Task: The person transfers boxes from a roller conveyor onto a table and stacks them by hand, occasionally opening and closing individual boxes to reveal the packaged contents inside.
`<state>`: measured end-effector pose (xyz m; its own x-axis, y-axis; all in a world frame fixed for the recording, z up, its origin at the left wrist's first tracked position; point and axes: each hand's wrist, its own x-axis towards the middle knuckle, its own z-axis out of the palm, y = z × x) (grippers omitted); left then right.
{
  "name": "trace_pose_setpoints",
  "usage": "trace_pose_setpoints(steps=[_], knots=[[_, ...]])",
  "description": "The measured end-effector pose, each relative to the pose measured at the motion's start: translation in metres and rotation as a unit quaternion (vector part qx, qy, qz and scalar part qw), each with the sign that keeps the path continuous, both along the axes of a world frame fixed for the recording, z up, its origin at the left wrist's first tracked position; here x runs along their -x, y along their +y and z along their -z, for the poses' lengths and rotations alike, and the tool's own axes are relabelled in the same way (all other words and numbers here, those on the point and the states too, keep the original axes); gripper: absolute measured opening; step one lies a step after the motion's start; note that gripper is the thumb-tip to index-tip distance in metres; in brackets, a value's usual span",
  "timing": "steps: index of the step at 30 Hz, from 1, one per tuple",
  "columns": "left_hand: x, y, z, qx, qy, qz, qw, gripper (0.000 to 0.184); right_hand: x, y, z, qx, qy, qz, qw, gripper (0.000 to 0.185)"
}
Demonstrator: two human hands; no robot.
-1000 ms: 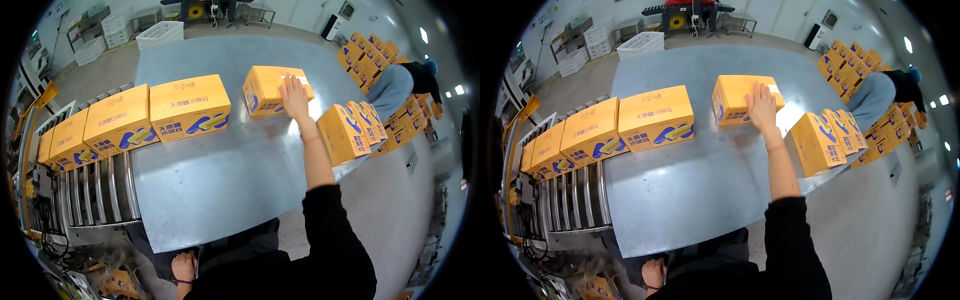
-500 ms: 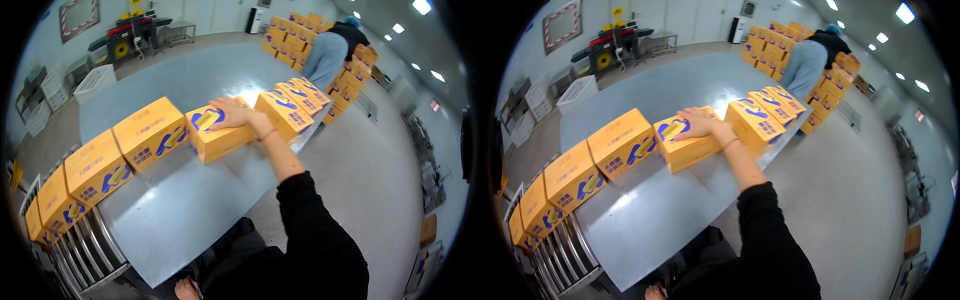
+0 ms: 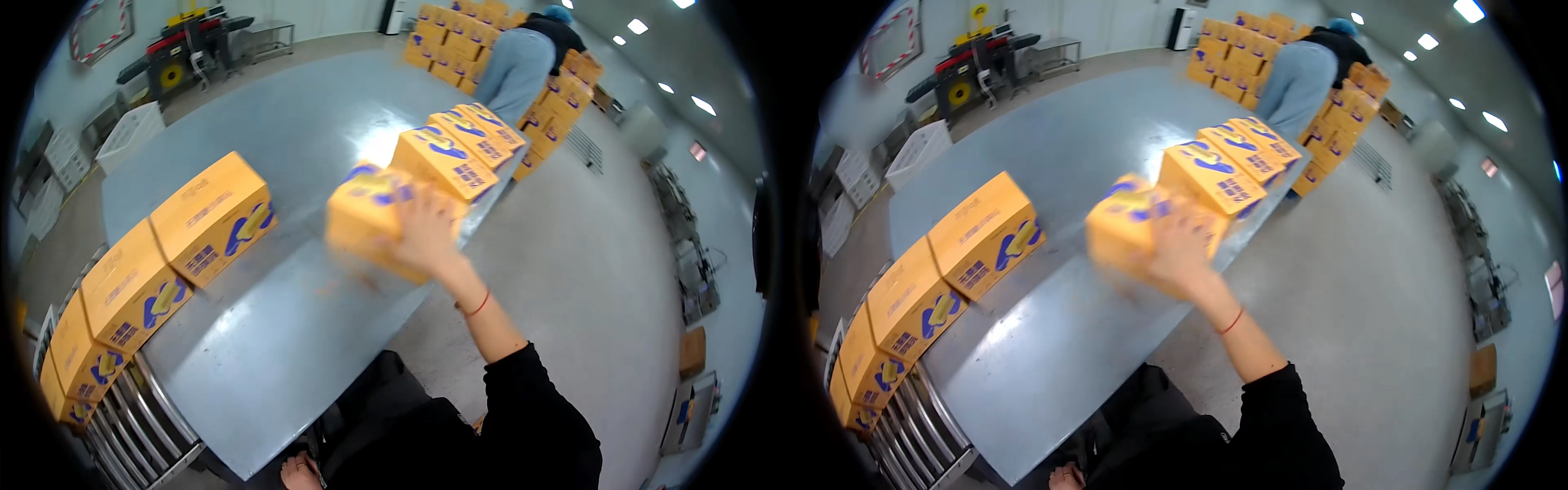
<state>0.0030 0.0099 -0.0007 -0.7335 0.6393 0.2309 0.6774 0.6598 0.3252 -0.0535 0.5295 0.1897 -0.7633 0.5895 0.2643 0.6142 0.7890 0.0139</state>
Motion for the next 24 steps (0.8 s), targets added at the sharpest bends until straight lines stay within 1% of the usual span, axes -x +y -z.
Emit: trace_pose_setpoints(steps=[2,3,4,5,6,7,9,10,11,12,13,14,16,17,19,20,22,24], knots=[[-0.004,-0.002,0.006,-0.012,-0.004,-0.011,1.0,0.015,0.007,0.056,0.012,0.017,0.013,0.117,0.993,0.096],[-0.004,-0.003,0.002,-0.003,-0.032,-0.016,0.999,0.017,0.005,0.071,0.007,0.031,0.024,0.13,0.991,0.096],[-0.009,-0.003,0.005,0.014,-0.061,-0.052,0.997,0.029,0.005,0.082,-0.007,0.053,0.015,0.14,0.989,0.097],[-0.011,-0.006,0.018,0.035,-0.036,-0.067,0.997,0.019,0.0,0.113,0.004,0.032,0.031,0.142,0.989,0.095],[-0.013,-0.008,0.027,0.054,-0.011,-0.079,0.995,0.014,0.009,0.134,0.016,0.01,0.048,0.146,0.988,0.094],[-0.014,-0.006,0.024,0.065,-0.023,-0.088,0.994,0.013,0.032,0.128,0.009,0.01,0.05,0.125,0.991,0.094],[-0.015,-0.004,0.025,0.057,-0.014,-0.106,0.993,0.012,0.068,0.12,-0.013,-0.03,-0.096,0.218,0.971,0.076],[-0.014,-0.002,0.025,0.052,-0.004,-0.102,0.993,0.011,0.1,0.135,0.012,-0.01,0.022,0.065,0.998,0.068],[-0.012,0.0,0.022,0.043,-0.002,-0.104,0.994,0.009,0.131,0.149,0.039,0.012,0.139,-0.087,0.986,0.059],[-0.011,-0.001,0.023,0.043,0.002,-0.111,0.993,0.009,0.16,0.091,0.014,0.079,0.195,-0.182,0.961,0.052],[-0.009,-0.004,0.026,0.036,0.005,-0.108,0.993,0.009,0.199,0.055,0.007,0.104,0.216,-0.256,0.936,0.053],[-0.006,-0.011,0.028,0.03,0.008,-0.105,0.994,0.009,0.234,0.013,0.003,0.096,0.226,-0.31,0.918,0.052],[-0.005,-0.015,0.03,0.037,0.009,-0.097,0.995,0.01,0.278,-0.053,-0.015,0.118,0.23,-0.374,0.89,0.052],[-0.005,-0.013,0.028,0.038,0.014,-0.102,0.994,0.01,0.297,-0.06,-0.009,0.125,0.233,-0.381,0.886,0.052],[-0.007,-0.009,0.021,0.025,0.001,-0.119,0.993,0.01,0.321,-0.075,-0.001,0.081,0.162,-0.344,0.921,0.047],[-0.008,-0.011,0.022,0.024,0.002,-0.124,0.992,0.01,0.322,-0.075,-0.001,0.081,0.163,-0.35,0.919,0.047],[-0.011,-0.009,0.028,0.023,0.025,-0.125,0.992,0.01,0.31,-0.057,-0.008,0.018,0.075,-0.292,0.953,0.04],[-0.01,-0.008,0.029,0.013,0.016,-0.127,0.992,0.01,0.285,-0.035,0.007,-0.037,0.189,-0.28,0.94,0.03]])
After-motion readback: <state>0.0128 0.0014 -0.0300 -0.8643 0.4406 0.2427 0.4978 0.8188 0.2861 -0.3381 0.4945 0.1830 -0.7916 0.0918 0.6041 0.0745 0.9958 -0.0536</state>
